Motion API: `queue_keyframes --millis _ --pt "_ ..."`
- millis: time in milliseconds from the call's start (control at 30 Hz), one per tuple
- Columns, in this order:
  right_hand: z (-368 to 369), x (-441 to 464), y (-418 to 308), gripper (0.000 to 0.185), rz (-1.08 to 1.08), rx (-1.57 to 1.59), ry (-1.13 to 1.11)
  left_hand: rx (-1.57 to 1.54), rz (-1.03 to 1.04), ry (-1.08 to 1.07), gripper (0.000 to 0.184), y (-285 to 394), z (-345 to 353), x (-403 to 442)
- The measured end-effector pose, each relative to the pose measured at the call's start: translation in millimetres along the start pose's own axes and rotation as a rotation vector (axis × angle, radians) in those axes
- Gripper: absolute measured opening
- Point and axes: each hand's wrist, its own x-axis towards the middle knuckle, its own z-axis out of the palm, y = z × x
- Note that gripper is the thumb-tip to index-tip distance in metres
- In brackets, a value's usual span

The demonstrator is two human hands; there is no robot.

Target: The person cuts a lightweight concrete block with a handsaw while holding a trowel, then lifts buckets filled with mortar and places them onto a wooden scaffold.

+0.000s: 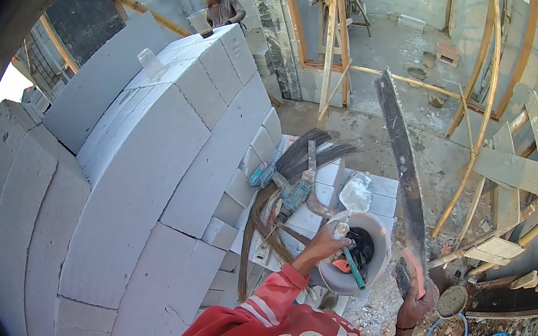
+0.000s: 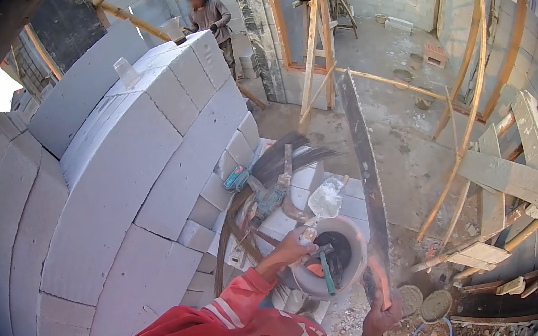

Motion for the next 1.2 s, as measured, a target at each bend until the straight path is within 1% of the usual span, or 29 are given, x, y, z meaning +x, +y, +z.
queue_keyframes --millis 33,100,133,200,233,267,300,333,367,433,467,500,567,600,633,700,733,767,833,867,933,967,1033,1067,1100,1133,1167,1200 --pt "1 3 -1 0.022 -0.002 -0.002 -0.003 -0.025 0.017 0.003 0.045 1 0 -1" --pt "0 2 -3 0.023 -0.071 -0.010 -0.036 -0.018 0.004 0.007 0.047 3 -5 1" --pt "6 4 3 0.025 -0.181 -0.010 0.076 -0.007 -0.005 0.004 0.048 5 -8 3" --pt "5 17 3 0.026 -0.271 0.086 0.068 -0.068 -0.113 0.010 0.050 13 -12 9" --pt "-1 28 -8 0.028 -0.341 0.079 -0.004 -0.053 -0.086 0.020 0.045 13 -12 13" --pt "-13 37 0 0.030 -0.471 -0.149 -0.102 0.044 -0.054 -0.085 0.041 29 -14 15" --pt "-15 48 -5 0.030 -0.372 -0.232 -0.236 -0.034 -0.093 -0.159 0.040 30 -16 16" --pt "-17 54 11 0.030 -0.361 -0.382 -0.306 0.063 -0.069 -0.128 0.041 46 -14 8" --pt "-19 52 9 0.030 -0.333 -0.401 -0.298 0.066 -0.086 -0.157 0.041 49 -16 7" --pt "-26 58 9 0.029 -0.339 -0.442 -0.211 0.297 0.003 -0.217 0.048 48 -14 8" --pt "-27 55 11 0.031 -0.352 -0.321 -0.121 0.193 -0.022 -0.228 0.049 42 -14 8" --pt "-29 49 8 0.031 -0.328 -0.332 -0.118 0.197 -0.040 -0.247 0.049 38 -14 11" --pt "-32 37 -16 0.034 -0.336 -0.064 -0.021 0.160 -0.137 -0.246 0.054 35 -11 18" --pt "-33 34 -18 0.037 -0.384 -0.080 -0.055 0.165 -0.146 -0.245 0.056 39 -8 19" --pt "-33 33 -11 0.037 -0.373 -0.085 -0.041 0.175 -0.149 -0.260 0.056 47 -4 16" --pt "-29 35 20 0.037 -0.288 -0.414 -0.248 0.198 -0.157 -0.266 0.047 69 5 15" --pt "-28 37 27 0.036 -0.257 -0.474 -0.220 0.468 -0.033 -0.229 0.056 81 13 8" --pt "-31 40 30 0.036 -0.263 -0.480 -0.212 0.464 -0.022 -0.234 0.056 73 15 12" --pt "-29 34 31 0.037 -0.261 -0.407 -0.033 0.334 0.039 -0.308 0.065 47 10 22" --pt "-27 32 21 0.037 -0.247 -0.404 -0.031 0.344 0.031 -0.313 0.065 46 9 26" --pt "-33 28 -4 0.038 -0.381 -0.205 0.007 0.478 0.043 -0.276 0.066 40 12 29" --pt "-33 26 4 0.038 -0.369 -0.207 0.009 0.483 0.035 -0.283 0.066 52 14 25" --pt "-32 27 29 0.037 -0.336 -0.397 -0.158 0.278 -0.310 -0.382 0.068 78 18 19" --pt "-32 33 32 0.036 -0.299 -0.439 -0.169 0.280 -0.307 -0.392 0.068 57 15 27" --pt "-33 34 35 0.036 -0.308 -0.447 -0.171 0.403 0.139 -0.392 0.068 17 9 41" --pt "-32 39 37 0.037 -0.302 -0.467 -0.110 0.519 0.593 -0.366 0.069 16 15 43" --pt "-29 38 36 0.038 -0.278 -0.479 -0.048 0.524 0.593 -0.367 0.069 15 14 40" --pt "-28 35 32 0.038 -0.327 -0.370 0.026 0.477 0.331 -0.347 0.070 14 11 35"
